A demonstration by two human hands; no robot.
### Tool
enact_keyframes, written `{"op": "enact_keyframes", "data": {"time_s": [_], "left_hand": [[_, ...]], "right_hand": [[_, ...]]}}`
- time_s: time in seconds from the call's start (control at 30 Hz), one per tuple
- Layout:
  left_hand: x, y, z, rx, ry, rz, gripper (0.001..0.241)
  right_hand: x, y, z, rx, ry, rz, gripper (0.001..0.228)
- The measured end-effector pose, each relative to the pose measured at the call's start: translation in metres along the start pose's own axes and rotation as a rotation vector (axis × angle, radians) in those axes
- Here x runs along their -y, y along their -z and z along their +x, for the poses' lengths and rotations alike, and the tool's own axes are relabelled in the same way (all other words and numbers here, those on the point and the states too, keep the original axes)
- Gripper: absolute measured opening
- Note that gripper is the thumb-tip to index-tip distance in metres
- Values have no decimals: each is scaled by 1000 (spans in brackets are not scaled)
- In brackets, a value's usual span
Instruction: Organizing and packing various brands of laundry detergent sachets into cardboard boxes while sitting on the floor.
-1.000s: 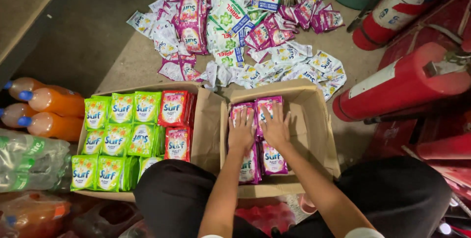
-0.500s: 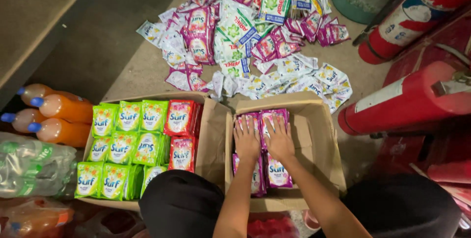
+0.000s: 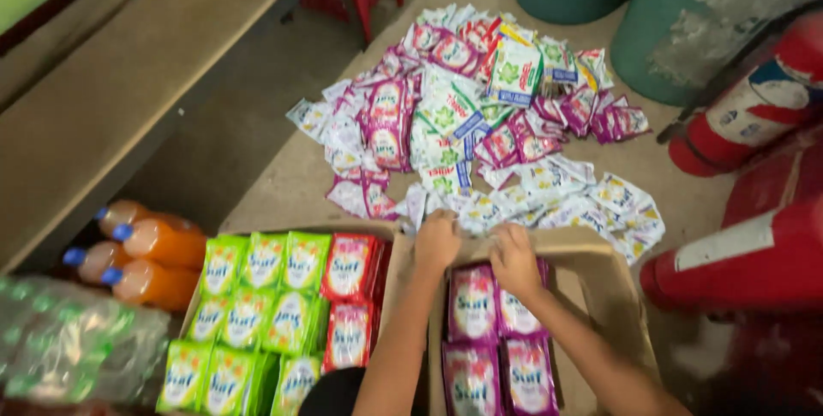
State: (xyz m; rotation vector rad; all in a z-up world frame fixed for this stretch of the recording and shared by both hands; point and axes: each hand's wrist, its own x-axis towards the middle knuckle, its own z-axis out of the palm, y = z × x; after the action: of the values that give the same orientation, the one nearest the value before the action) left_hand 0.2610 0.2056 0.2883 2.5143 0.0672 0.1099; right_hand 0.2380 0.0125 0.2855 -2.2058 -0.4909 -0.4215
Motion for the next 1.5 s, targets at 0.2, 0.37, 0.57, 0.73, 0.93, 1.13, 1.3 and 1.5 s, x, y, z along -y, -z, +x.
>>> {"op": "enact_keyframes", "data": {"time_s": [0.2, 0.37, 0.57, 0.73, 0.93, 1.13, 1.3, 1.5], "left_hand": [[108, -20, 103, 100, 111, 165, 39], [271, -91, 159, -209, 154, -115, 31], [394, -137, 178, -483, 802, -952, 36], [444, -157, 176, -329, 753, -561, 53], [339, -85, 178, 112, 930, -145, 78], [348, -131, 177, 556, 838, 416, 59], [322, -104, 179, 769, 884, 244, 88], [321, -82, 170, 156, 815, 336, 35]], "right_hand": [[-87, -45, 78, 446, -145, -172, 24], [-173, -120, 116, 743, -186, -156, 24], [-275, -295, 128, 685, -638, 681, 30], [-241, -398, 124, 703, -852, 1089, 30], [-154, -464, 138, 755, -963, 1231, 25], [-155, -488, 117, 665, -1095, 976, 33], [-165, -498, 120, 933, -1060, 757, 27], [-171, -492, 110, 944, -936, 556, 26]]}}
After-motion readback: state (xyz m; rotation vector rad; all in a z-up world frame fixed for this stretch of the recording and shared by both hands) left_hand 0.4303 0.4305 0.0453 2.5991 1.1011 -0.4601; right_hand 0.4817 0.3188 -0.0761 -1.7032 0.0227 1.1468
